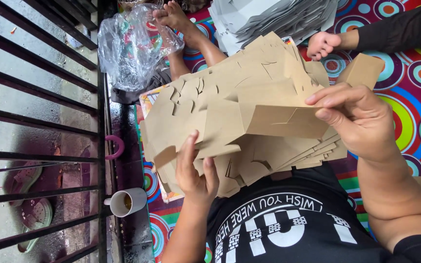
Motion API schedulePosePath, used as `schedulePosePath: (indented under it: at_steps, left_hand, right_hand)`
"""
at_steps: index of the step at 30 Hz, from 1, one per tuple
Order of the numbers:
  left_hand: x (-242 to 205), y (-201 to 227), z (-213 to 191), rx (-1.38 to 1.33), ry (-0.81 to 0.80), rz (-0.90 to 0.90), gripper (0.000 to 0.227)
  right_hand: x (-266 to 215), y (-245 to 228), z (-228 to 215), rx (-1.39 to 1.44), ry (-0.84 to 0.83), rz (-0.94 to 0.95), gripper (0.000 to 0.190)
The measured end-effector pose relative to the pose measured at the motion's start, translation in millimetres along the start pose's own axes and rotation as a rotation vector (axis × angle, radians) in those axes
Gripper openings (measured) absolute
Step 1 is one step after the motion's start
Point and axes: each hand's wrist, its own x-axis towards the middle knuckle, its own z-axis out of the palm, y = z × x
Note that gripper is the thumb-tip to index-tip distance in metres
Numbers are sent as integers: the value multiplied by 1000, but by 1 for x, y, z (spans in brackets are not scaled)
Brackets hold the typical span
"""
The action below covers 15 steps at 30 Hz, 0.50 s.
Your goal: Folding flat cardboard templates into small boxes
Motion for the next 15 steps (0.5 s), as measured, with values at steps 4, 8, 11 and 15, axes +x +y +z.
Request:
schedulePosePath:
  at_steps: [4, 8, 11, 15]
  left_hand:
    - [6, 2, -1, 68, -38, 3, 33]
    - [18, 6, 6, 138, -57, 39, 30]
    - [29, 12, 12, 222, -81, 83, 39]
    - [39, 13, 20, 373, -121, 199, 47]
  right_hand:
    - [4, -3, 11, -43, 22, 23, 16]
    - [6, 0, 18, -76, -47, 38, 15]
    - [8, -1, 22, -142, -90, 20, 14]
    - [9, -6, 26, -203, -115, -12, 14]
